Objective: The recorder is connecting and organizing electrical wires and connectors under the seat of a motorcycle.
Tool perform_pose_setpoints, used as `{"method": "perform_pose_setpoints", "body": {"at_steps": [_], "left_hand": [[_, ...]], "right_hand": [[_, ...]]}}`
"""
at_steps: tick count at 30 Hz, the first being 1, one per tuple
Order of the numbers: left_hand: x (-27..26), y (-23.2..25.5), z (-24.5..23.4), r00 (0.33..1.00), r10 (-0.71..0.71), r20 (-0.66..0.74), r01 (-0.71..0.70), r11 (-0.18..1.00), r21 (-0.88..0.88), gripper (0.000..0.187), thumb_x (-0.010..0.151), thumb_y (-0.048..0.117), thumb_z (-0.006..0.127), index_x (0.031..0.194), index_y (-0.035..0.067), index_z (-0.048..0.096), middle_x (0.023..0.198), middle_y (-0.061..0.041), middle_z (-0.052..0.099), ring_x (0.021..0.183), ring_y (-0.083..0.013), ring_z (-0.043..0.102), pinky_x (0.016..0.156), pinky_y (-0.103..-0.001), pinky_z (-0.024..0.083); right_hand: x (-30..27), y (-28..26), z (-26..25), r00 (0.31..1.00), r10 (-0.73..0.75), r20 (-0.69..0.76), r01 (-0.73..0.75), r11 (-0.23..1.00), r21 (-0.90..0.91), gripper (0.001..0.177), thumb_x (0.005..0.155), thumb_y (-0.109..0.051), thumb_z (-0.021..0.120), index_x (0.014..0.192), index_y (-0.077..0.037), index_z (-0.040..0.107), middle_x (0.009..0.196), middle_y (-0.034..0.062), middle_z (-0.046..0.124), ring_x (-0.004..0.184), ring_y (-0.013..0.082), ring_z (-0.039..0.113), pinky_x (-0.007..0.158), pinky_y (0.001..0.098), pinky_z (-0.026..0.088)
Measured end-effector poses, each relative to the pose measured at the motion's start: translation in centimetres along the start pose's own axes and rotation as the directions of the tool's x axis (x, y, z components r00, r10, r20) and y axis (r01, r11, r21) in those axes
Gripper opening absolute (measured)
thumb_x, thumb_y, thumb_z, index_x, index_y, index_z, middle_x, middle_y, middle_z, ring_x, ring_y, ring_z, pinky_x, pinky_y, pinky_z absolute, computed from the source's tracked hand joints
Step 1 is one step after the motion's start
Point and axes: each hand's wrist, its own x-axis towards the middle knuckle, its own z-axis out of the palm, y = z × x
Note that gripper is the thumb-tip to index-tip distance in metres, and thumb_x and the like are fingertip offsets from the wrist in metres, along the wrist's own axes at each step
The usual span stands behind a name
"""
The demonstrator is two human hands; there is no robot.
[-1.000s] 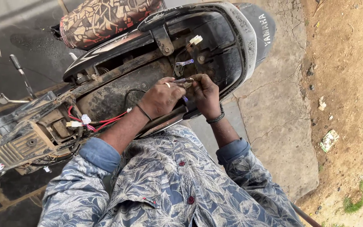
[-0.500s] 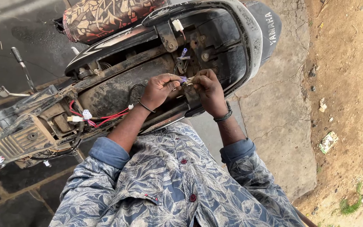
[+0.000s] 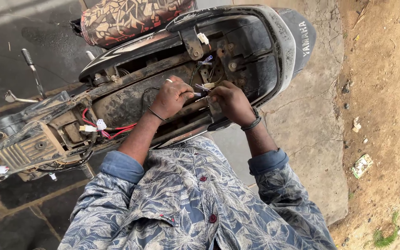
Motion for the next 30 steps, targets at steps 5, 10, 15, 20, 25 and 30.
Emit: {"method": "perform_pose_setpoints", "body": {"at_steps": [5, 10, 15, 20, 25, 30], "left_hand": [[-0.4, 0.4, 0.5, 0.992, -0.127, 0.018, 0.128, 0.99, -0.052, 0.012, 0.089, 0.018, 0.081, 0.095, 0.008, 0.077, 0.087, -0.006, 0.075, 0.094, -0.0272, 0.064, 0.081, -0.04, 0.054], [0.0, 1.1, 0.6, 0.995, -0.097, 0.03, 0.097, 0.995, -0.018, 0.014, 0.088, 0.023, 0.08, 0.095, 0.011, 0.078, 0.089, -0.004, 0.076, 0.092, -0.0245, 0.065, 0.082, -0.041, 0.054], [-0.3, 0.2, 1.1, 0.987, -0.158, 0.034, 0.159, 0.987, -0.026, 0.015, 0.093, 0.025, 0.077, 0.094, 0.009, 0.077, 0.089, -0.005, 0.076, 0.092, -0.0248, 0.065, 0.083, -0.041, 0.053], [-0.3, 0.2, 1.6, 0.986, -0.157, 0.05, 0.159, 0.987, -0.027, 0.016, 0.094, 0.026, 0.075, 0.094, 0.01, 0.077, 0.091, -0.005, 0.077, 0.096, -0.0257, 0.064, 0.084, -0.04, 0.053], [-0.1, 0.7, 1.5, 0.989, -0.136, 0.056, 0.137, 0.99, -0.025, 0.018, 0.093, 0.026, 0.076, 0.095, 0.008, 0.077, 0.089, -0.007, 0.076, 0.095, -0.0271, 0.063, 0.085, -0.043, 0.052], [-0.3, 1.0, 1.8, 0.996, -0.08, 0.026, 0.08, 0.997, -0.006, 0.018, 0.091, 0.024, 0.078, 0.099, 0.008, 0.077, 0.091, -0.007, 0.074, 0.098, -0.028, 0.063, 0.086, -0.043, 0.053]], "right_hand": [[-0.5, -0.7, 0.6, 0.995, 0.073, -0.065, -0.073, 0.997, 0.002, 0.004, 0.093, -0.007, 0.071, 0.097, -0.006, 0.07, 0.097, 0.0103, 0.065, 0.087, 0.0299, 0.069, 0.074, 0.0403, 0.056], [-0.4, -0.3, 1.0, 0.993, 0.014, -0.118, -0.019, 0.999, -0.039, 0.004, 0.091, -0.005, 0.07, 0.095, -0.005, 0.069, 0.099, 0.0095, 0.065, 0.091, 0.0298, 0.07, 0.074, 0.0402, 0.056], [-0.4, -0.6, 0.6, 0.993, -0.006, -0.117, 0.005, 1.0, -0.013, 0.004, 0.092, -0.004, 0.069, 0.096, -0.006, 0.069, 0.101, 0.0081, 0.066, 0.093, 0.0285, 0.071, 0.077, 0.0388, 0.058], [-0.5, -0.3, 1.1, 0.993, 0.011, -0.119, -0.015, 0.999, -0.033, 0.004, 0.093, -0.005, 0.069, 0.097, -0.006, 0.069, 0.102, 0.0074, 0.066, 0.092, 0.028, 0.071, 0.075, 0.0382, 0.058], [-0.5, -0.2, 1.3, 0.993, 0.006, -0.115, -0.015, 0.997, -0.076, 0.006, 0.092, -0.008, 0.071, 0.098, -0.008, 0.071, 0.102, 0.007, 0.066, 0.09, 0.027, 0.072, 0.072, 0.0382, 0.059], [-0.6, -0.2, 1.5, 0.991, -0.003, -0.131, -0.009, 0.996, -0.086, 0.006, 0.093, -0.009, 0.071, 0.099, -0.008, 0.072, 0.101, 0.0064, 0.067, 0.089, 0.0265, 0.072, 0.071, 0.0378, 0.059]]}}
